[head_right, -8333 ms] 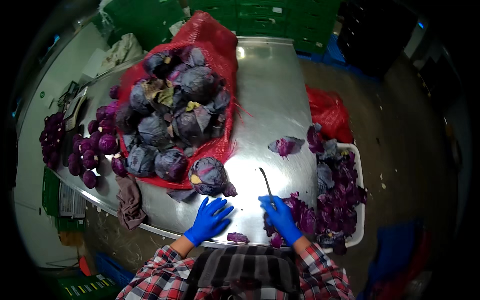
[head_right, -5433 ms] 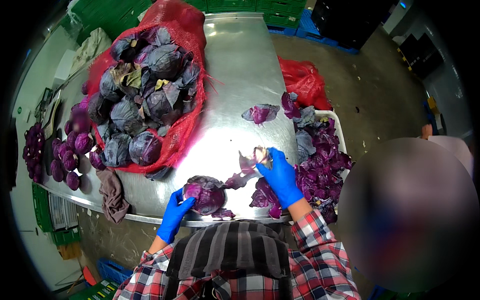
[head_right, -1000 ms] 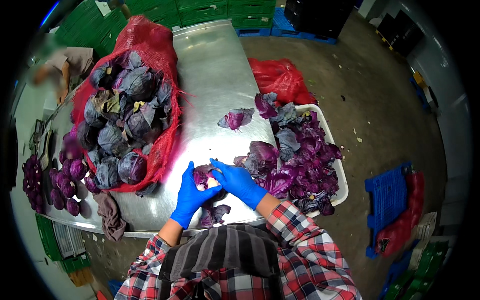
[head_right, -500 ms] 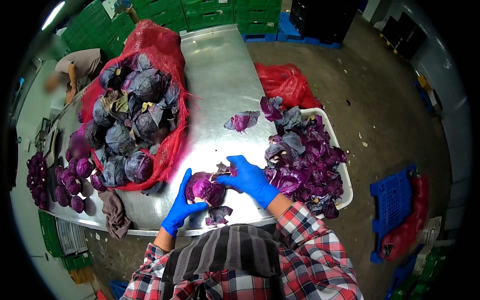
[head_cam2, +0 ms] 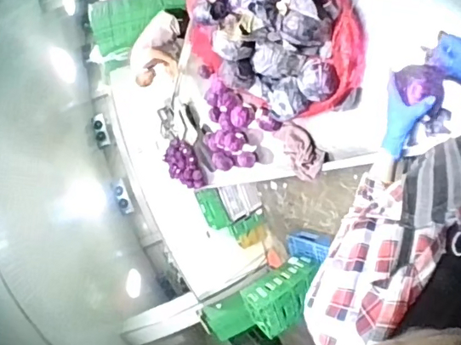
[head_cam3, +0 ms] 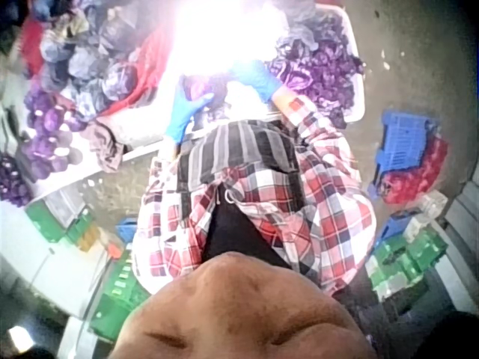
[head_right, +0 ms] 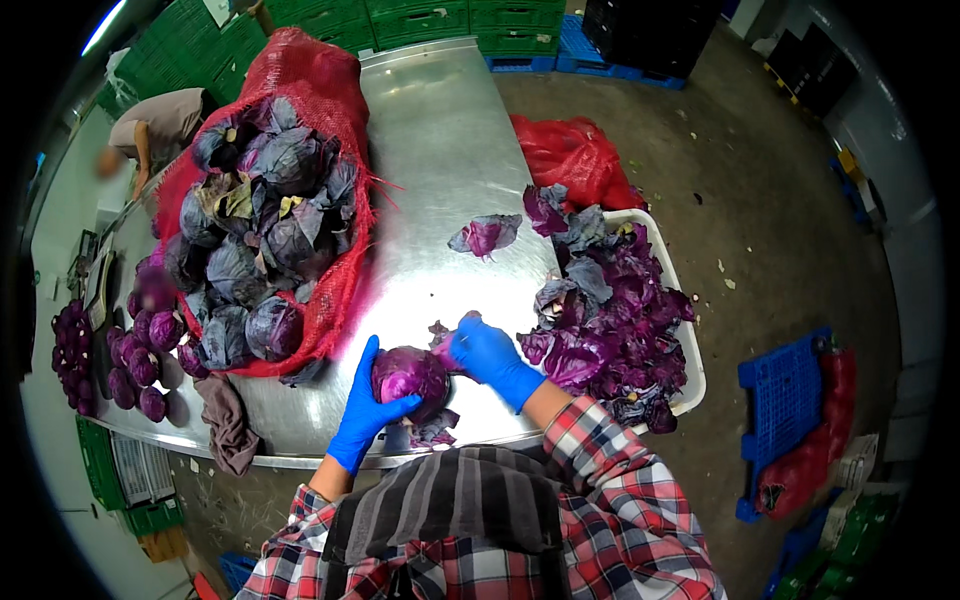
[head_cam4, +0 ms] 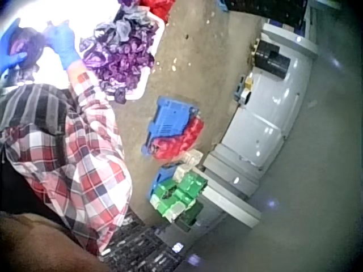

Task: The person peels and trims the outer leaves of red cabbages by hand and with a knife, discarding waste into a bin and placing cleaned cabbages into a container.

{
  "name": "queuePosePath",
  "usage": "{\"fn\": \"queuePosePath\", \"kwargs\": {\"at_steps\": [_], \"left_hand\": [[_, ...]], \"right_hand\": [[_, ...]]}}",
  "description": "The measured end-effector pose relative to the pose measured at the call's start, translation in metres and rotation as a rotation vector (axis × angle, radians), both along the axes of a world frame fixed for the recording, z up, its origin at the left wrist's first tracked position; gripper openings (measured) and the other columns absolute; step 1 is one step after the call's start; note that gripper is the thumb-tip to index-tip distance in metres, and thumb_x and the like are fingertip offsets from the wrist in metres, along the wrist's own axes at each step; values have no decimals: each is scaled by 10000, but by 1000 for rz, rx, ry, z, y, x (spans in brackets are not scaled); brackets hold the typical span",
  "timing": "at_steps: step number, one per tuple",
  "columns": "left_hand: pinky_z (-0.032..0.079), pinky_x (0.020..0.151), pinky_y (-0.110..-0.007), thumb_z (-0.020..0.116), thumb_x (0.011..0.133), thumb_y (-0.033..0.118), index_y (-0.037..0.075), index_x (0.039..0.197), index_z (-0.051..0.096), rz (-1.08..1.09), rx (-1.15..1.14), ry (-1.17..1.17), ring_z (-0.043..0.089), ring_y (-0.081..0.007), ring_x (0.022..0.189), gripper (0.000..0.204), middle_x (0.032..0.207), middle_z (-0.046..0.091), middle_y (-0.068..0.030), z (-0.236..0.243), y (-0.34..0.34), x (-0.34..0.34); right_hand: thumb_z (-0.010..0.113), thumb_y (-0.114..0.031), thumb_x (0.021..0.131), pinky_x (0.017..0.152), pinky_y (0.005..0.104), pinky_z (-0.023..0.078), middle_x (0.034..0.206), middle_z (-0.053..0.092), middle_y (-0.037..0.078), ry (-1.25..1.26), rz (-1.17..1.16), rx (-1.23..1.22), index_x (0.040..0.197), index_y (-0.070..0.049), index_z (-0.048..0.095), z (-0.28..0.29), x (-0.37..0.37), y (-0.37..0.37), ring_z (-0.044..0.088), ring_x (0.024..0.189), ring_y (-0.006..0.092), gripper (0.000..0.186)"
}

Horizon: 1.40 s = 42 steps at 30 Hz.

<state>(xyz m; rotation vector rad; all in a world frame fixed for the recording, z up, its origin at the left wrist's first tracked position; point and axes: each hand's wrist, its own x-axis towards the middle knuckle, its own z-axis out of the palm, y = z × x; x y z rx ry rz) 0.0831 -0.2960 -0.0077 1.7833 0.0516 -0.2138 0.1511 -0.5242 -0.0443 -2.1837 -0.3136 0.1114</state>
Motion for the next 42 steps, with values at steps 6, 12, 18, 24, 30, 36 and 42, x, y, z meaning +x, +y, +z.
{"fn": "queuePosePath", "kwargs": {"at_steps": [6,12,18,24,30,36,42], "left_hand": [[362,1056,-380,906,549,274,22,1453,136,13,4,63,393,-297,1284,1214,1413,324,-202,-4,14,-16],[390,1037,-375,906,549,288,34,1431,191,-37,-64,148,434,-288,1246,1164,1372,371,-181,6,6,-7],[339,1074,-392,902,546,296,48,1438,229,-216,48,-47,385,-283,1283,1145,1391,349,-160,2,20,-2],[342,1060,-380,828,677,287,56,1450,234,3,-140,47,409,-265,1261,1002,1374,394,-155,-5,23,-8],[376,1033,-363,737,797,259,17,1454,175,75,-222,274,424,-262,1255,898,1365,404,-193,-12,8,-9],[391,1029,-396,880,598,297,-23,1452,-37,2,-5,-101,439,-315,1243,1294,1381,323,-253,-6,-8,9],[394,1013,-400,872,578,417,-81,1427,86,-1,187,-115,474,-341,1208,1259,1336,385,-261,-1,-18,25]], "right_hand": [[661,-333,809,742,379,513,997,614,133,38,93,-24,1142,-115,559,29,-6,-15,641,859,298,411],[674,-320,785,675,381,512,989,580,110,-121,460,-186,1163,-123,557,65,-19,20,629,838,295,442],[657,-275,769,661,403,505,868,593,149,-152,351,-58,996,-65,601,32,-8,19,628,783,336,314],[597,-244,868,802,351,509,1059,630,160,20,-191,26,1094,-49,589,-5,16,-31,637,928,283,298],[532,-209,943,848,282,478,1181,593,127,-30,201,222,1354,-124,458,25,-35,14,612,964,178,426],[489,-356,951,803,343,488,1225,566,184,105,264,174,1426,-133,333,27,-20,8,639,882,245,548],[491,-408,926,679,447,518,1195,560,232,-13,283,-198,1480,-140,126,58,-24,20,638,800,407,715]]}}
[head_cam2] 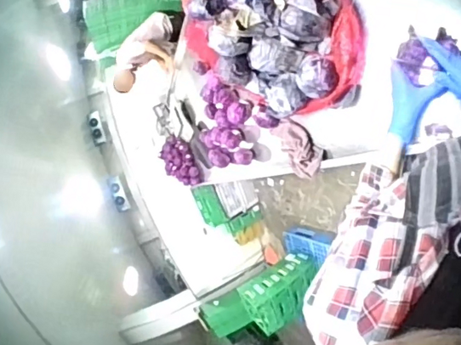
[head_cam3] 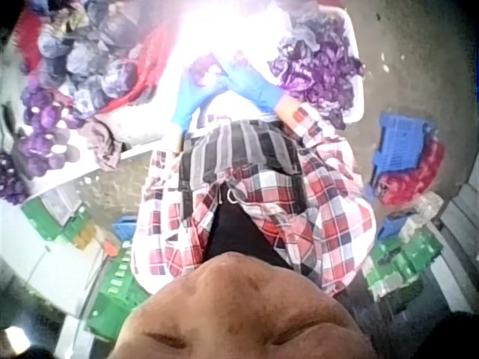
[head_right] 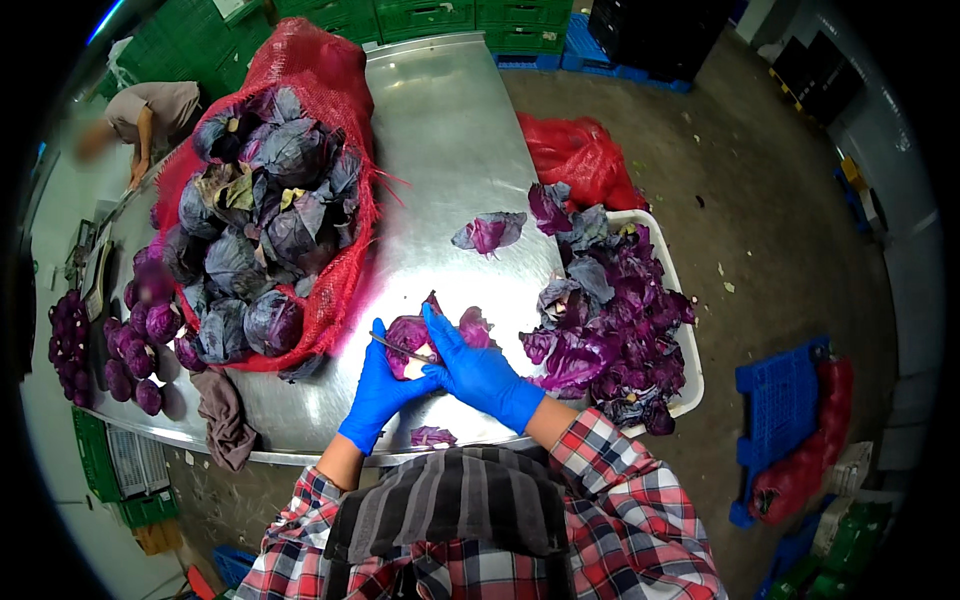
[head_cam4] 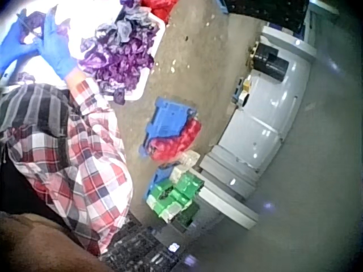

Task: The person peels and trims the outer leaves of red cabbages by hand and with a knife, discarding waste into a bin and placing cleaned cabbages into a container.

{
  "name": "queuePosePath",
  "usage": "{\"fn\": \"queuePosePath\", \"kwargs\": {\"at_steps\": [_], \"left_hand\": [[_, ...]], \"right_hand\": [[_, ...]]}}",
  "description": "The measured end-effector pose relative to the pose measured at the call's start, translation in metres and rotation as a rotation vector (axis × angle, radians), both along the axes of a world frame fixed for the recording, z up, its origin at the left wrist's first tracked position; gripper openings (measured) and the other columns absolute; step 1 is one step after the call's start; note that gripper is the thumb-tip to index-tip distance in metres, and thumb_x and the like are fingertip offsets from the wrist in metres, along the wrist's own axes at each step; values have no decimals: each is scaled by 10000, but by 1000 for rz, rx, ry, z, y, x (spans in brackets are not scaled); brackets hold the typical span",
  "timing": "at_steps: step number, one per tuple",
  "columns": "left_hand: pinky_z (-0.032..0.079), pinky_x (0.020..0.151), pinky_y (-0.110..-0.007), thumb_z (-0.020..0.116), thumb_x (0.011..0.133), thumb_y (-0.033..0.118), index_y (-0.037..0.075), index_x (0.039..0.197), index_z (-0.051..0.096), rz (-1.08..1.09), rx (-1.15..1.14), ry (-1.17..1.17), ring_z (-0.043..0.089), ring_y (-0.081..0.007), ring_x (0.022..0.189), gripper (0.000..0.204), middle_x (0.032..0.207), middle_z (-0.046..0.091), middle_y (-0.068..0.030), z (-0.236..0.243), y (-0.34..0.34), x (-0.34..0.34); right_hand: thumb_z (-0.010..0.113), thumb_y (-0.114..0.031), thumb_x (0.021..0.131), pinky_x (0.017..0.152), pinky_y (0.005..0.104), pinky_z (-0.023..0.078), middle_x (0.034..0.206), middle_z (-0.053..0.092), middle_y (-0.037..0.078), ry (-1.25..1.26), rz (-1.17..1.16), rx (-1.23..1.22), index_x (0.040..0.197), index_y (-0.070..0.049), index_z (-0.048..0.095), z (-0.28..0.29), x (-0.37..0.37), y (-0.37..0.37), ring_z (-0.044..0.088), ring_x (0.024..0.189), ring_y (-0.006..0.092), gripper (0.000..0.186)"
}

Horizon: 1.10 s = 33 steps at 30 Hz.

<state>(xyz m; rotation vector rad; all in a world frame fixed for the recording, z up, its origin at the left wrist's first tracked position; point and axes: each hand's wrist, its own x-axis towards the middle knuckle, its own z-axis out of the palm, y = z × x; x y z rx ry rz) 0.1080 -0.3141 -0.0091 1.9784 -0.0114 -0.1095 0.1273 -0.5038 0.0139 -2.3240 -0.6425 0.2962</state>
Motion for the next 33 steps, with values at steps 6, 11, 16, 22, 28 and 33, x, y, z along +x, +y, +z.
{"fn": "queuePosePath", "kwargs": {"at_steps": [6,11,16,22,28,33], "left_hand": [[387,1011,-396,845,597,460,-138,1391,135,63,88,-7,438,-358,1232,1222,1328,386,-279,12,-23,5],[403,991,-393,827,607,482,-147,1380,164,55,159,70,468,-357,1198,1197,1300,414,-279,17,-19,16],[401,996,-394,836,601,460,-95,1417,150,1,288,-89,470,-343,1205,1202,1294,437,-268,17,-33,18],[394,1001,-406,877,568,360,-27,1442,149,-71,-2,-118,466,-325,1214,1202,1323,437,-219,26,-12,-10],[368,1029,-399,863,604,331,4,1460,150,-5,-20,-170,443,-316,1215,1161,1332,408,-204,14,-11,-28],[373,1019,-397,860,619,354,20,1426,272,70,149,-199,442,-320,1200,1053,1304,414,-192,17,-18,-40]], "right_hand": [[418,-477,931,671,460,516,1019,621,251,158,-46,-80,1396,-88,354,-14,34,-19,632,761,414,610],[376,-481,950,811,440,483,890,648,234,61,-109,89,1140,-41,606,-18,49,-16,623,875,389,531],[484,-356,878,753,452,499,889,639,241,166,-168,-83,947,-36,650,-34,80,-20,629,843,394,368],[568,-249,794,705,419,510,843,663,198,199,-278,92,933,-55,667,-60,68,0,654,747,346,258],[700,-339,785,692,344,515,883,683,162,659,-340,235,1074,-13,629,-14,61,-2,665,723,232,441],[733,-448,750,837,331,492,1050,645,203,488,-271,286,1298,-17,479,6,15,-12,639,964,271,742]]}}
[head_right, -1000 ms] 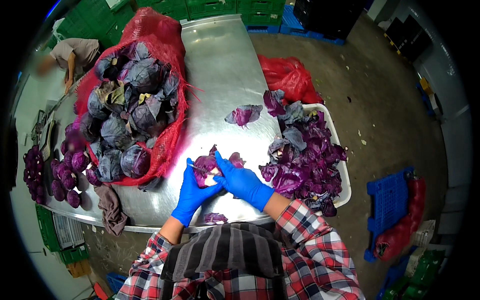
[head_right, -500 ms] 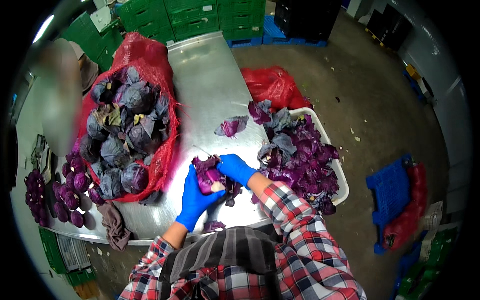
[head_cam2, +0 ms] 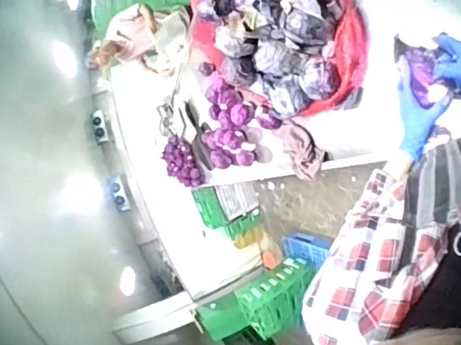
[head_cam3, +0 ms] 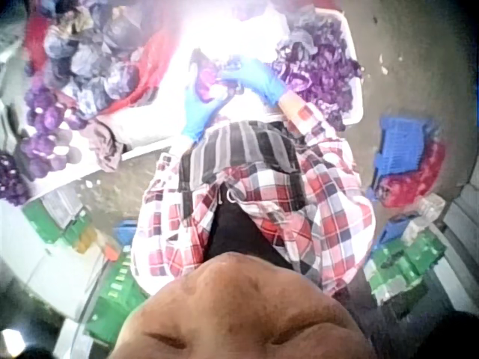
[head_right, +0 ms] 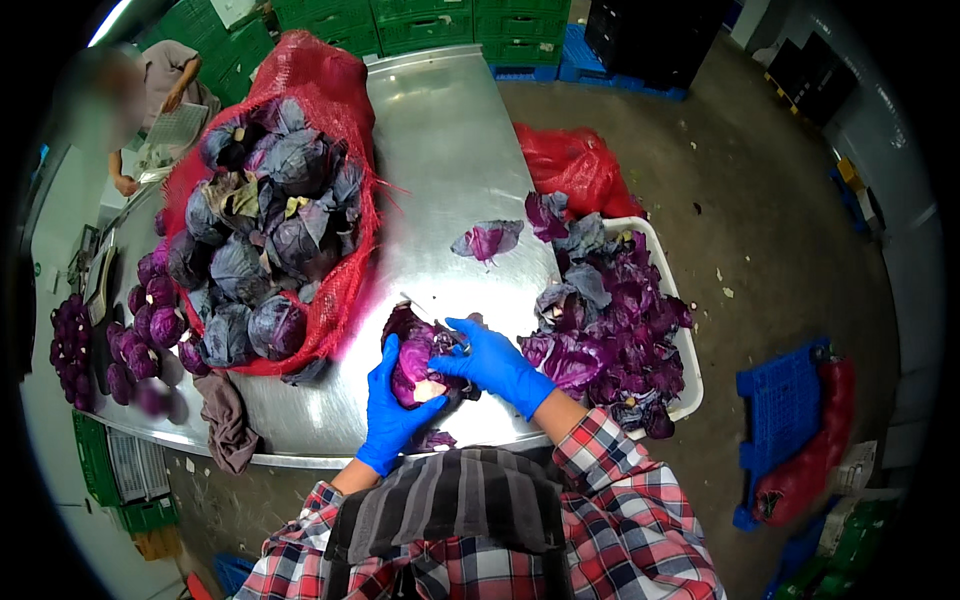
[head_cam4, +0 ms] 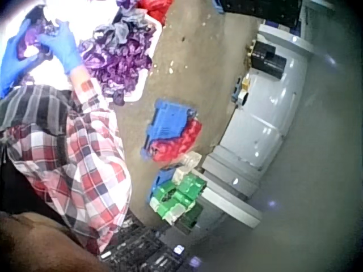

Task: The person peels and trims the outer leaves of red cabbages by hand and with a knife, discarding waste into a bin and placing cleaned cabbages into a container.

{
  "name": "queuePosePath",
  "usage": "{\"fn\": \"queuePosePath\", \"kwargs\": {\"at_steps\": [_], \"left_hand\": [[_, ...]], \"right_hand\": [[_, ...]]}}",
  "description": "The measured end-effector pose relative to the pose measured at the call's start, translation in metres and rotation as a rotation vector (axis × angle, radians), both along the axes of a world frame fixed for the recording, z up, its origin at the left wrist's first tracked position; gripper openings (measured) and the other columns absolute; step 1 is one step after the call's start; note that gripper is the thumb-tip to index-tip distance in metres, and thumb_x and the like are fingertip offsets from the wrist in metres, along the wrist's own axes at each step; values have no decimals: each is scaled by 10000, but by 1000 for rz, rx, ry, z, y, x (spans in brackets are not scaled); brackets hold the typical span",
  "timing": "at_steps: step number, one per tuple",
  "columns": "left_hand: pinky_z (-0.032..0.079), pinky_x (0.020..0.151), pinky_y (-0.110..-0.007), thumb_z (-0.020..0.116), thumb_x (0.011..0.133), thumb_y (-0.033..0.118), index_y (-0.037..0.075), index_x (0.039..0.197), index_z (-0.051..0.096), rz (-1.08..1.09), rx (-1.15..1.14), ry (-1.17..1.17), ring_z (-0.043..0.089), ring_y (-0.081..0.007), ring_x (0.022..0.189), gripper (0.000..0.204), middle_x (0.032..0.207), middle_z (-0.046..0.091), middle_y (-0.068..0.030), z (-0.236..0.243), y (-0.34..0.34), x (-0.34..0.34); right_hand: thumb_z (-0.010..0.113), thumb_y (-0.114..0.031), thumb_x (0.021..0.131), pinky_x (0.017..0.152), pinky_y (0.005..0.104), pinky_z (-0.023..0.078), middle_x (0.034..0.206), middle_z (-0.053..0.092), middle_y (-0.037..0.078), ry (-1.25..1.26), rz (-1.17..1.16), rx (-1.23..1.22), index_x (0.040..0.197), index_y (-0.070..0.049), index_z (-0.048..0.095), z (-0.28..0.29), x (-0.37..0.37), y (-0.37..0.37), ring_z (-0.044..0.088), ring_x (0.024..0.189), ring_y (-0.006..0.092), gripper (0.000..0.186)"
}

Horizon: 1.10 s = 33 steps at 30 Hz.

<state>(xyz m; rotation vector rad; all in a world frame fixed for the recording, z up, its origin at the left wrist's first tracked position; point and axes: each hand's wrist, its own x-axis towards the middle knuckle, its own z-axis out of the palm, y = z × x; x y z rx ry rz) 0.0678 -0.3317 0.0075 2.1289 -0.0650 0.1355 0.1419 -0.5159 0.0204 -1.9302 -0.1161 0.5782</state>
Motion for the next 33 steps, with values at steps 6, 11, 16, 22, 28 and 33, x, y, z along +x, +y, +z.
{"fn": "queuePosePath", "kwargs": {"at_steps": [6,11,16,22,28,33], "left_hand": [[383,1022,-382,861,632,304,11,1423,268,7,-81,0,458,-294,1198,1031,1310,419,-182,-12,-1,-3],[392,1027,-380,873,615,200,0,1417,261,42,-278,-59,466,-283,1219,1028,1368,396,-198,-13,0,-13],[360,1051,-379,883,602,248,18,1424,259,92,-240,-66,424,-289,1252,1057,1395,356,-188,-29,-2,-15],[365,1038,-383,872,609,312,37,1443,242,48,-97,15,437,-293,1212,1080,1365,370,-169,-13,2,-18],[364,1036,-419,891,574,339,30,1375,346,13,-127,-4,432,-315,1218,1017,1330,404,-167,-26,11,-35],[361,1042,-403,907,548,316,12,1387,308,28,-176,-7,427,-303,1242,1075,1353,397,-166,-38,16,-43]], "right_hand": [[653,-385,788,732,399,514,934,643,235,-296,151,-153,1174,-22,564,-15,-20,-3,643,846,369,537],[656,-324,824,726,374,524,968,656,203,-92,-40,-86,1143,-26,590,-46,-17,-17,657,848,339,442],[732,-419,766,841,347,504,1121,619,217,-204,38,-110,1241,8,509,-10,-39,5,629,1015,307,676],[705,-421,788,740,373,532,969,649,222,-250,124,-117,1165,1,552,-1,-36,3,659,866,345,587],[641,-305,814,570,409,532,986,634,206,-666,158,-233,1141,-14,531,-24,-70,7,648,724,367,451],[671,-218,791,591,378,543,1033,632,202,-728,111,-118,1145,3,554,-20,-74,1,659,731,346,434]]}}
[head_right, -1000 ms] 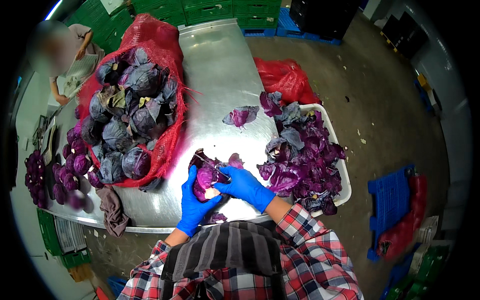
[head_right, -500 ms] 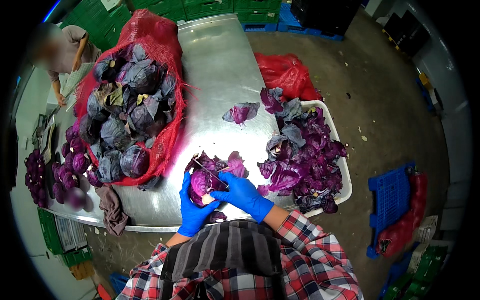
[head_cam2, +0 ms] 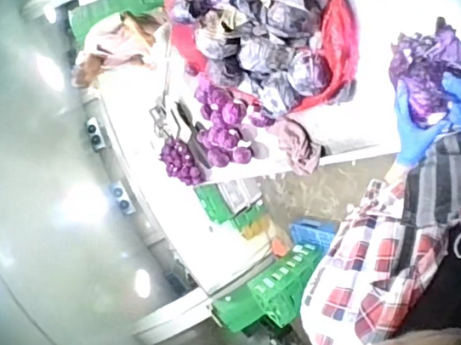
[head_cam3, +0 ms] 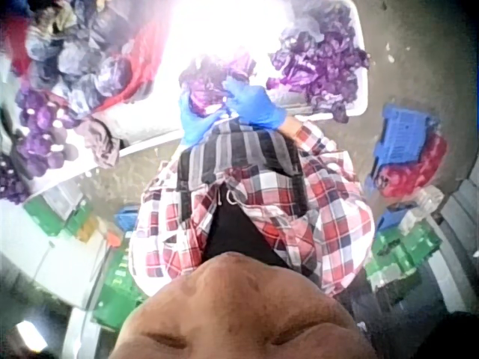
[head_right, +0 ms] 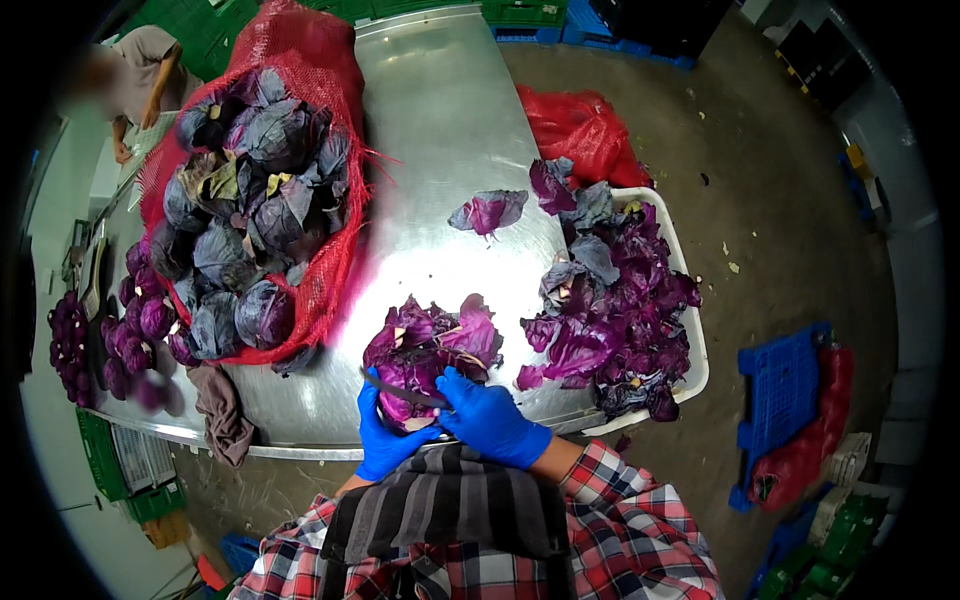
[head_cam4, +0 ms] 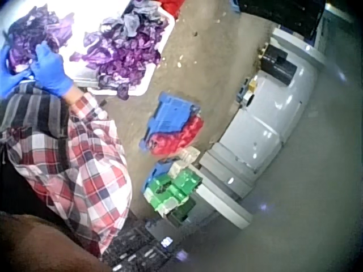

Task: The person peels and trims the outer leaves of red cabbages by hand and with a knife, discarding waste into a bin and placing cleaned cabbages into a container.

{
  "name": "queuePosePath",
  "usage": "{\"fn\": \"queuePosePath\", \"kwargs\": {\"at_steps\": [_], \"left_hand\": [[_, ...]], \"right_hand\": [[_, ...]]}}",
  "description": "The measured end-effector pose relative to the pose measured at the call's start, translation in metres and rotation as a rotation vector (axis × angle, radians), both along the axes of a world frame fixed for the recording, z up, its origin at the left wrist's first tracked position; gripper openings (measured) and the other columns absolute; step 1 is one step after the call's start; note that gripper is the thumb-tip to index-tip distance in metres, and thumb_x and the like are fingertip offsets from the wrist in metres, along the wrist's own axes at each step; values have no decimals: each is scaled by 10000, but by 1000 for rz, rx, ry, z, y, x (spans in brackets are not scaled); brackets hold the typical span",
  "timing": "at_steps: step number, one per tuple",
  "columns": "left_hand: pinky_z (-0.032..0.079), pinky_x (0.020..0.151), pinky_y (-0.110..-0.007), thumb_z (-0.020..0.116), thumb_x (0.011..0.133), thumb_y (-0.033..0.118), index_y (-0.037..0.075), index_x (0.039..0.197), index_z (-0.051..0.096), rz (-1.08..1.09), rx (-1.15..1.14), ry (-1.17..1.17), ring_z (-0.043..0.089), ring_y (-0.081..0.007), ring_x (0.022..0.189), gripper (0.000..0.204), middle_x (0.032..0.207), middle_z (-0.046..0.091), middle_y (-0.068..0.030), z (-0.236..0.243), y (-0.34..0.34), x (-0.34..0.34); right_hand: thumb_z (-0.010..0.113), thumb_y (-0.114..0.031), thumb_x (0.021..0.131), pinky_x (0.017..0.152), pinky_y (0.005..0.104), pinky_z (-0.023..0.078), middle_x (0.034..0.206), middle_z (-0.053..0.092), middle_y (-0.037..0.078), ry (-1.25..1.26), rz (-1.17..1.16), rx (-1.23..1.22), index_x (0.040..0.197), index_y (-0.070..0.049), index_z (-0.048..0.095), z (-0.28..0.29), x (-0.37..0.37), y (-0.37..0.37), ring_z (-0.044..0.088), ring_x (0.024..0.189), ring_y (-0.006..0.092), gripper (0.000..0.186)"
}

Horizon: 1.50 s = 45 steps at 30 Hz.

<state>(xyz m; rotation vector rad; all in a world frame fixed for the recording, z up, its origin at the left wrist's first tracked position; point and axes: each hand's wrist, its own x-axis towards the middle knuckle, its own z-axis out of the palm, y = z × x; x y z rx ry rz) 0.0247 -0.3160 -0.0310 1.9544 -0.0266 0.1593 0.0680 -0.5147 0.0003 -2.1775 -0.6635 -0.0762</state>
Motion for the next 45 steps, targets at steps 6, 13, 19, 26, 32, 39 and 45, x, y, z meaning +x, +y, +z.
{"fn": "queuePosePath", "kwargs": {"at_steps": [6,13,19,26,32,39,45], "left_hand": [[340,1068,-399,915,537,288,16,1423,218,13,-143,82,393,-289,1283,1160,1406,342,-161,-3,11,-13],[297,1098,-392,897,571,187,62,1472,112,-3,-460,199,302,-268,1340,1201,1496,196,-140,8,25,-15],[234,1125,-386,851,601,215,70,1486,80,-183,-367,316,264,-236,1360,1183,1540,118,-87,22,25,51],[256,1122,-388,857,598,166,125,1494,73,-615,-339,465,275,-234,1360,1191,1532,162,-63,33,-45,121],[334,1072,-352,733,750,24,151,1498,35,-1178,-263,452,333,-230,1325,1031,1528,145,-92,54,-205,149],[343,1040,-342,592,885,83,91,1450,274,-964,-276,378,413,-205,1254,648,1420,383,-104,59,-226,159],[225,1110,-384,653,840,204,16,1419,312,-544,215,31,323,-242,1338,697,1461,335,-122,43,-53,156]], "right_hand": [[632,-163,859,638,320,536,895,682,111,734,-255,304,1018,-27,596,-4,6,-28,679,753,231,211],[713,-310,817,879,344,471,1253,527,143,1130,-47,335,1416,-57,308,5,13,-4,559,1064,180,766],[681,-346,842,371,237,390,797,586,80,1194,-98,663,1326,-30,379,-31,17,3,482,426,94,652],[638,-348,877,362,259,375,588,487,34,1110,-413,956,1246,-28,411,-24,-8,-47,470,407,105,539],[622,-314,891,374,264,388,599,524,28,756,-948,1177,943,-66,506,-23,-60,-135,494,427,121,279],[658,-263,841,380,306,420,707,550,43,520,-1541,1170,1065,-95,555,-69,-77,-257,498,427,149,298],[639,-207,807,396,292,436,651,546,36,671,-1621,1115,907,-116,584,-103,-121,-247,513,440,153,146]]}}
